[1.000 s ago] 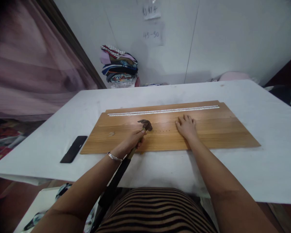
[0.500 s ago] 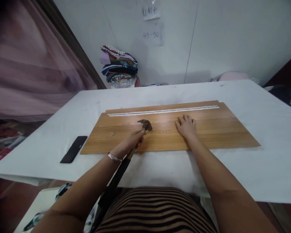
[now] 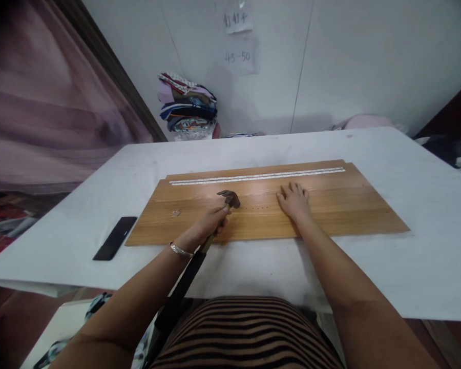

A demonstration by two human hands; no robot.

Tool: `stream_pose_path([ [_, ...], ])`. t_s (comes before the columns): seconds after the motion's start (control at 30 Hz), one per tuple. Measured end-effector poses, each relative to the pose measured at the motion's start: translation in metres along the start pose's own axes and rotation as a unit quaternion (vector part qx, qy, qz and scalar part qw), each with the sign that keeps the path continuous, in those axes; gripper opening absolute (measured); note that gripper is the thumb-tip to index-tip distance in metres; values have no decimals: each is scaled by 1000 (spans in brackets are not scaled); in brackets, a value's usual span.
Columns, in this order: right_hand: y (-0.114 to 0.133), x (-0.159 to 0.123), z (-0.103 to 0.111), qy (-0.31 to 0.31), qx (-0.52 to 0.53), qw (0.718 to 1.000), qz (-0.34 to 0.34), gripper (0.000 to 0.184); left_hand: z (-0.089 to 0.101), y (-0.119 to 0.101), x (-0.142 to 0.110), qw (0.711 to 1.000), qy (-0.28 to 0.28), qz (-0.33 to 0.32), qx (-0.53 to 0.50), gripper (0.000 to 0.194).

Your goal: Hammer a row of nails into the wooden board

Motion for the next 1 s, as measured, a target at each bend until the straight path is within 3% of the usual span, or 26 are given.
stream_pose_path([
  [1.0, 0, 0, 1, -11, 4, 1000, 7, 45, -2, -3, -4, 1000, 3, 3, -7, 29],
])
Point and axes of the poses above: each hand's wrist, its own x-axis towards the middle knuckle, its own z-axis out of the back of the hand, y = z × x, the point moved 8 cm from there along x, towards the middle knuckle, and after that the axes turned 14 degrees about y, right-handed, at the moved point
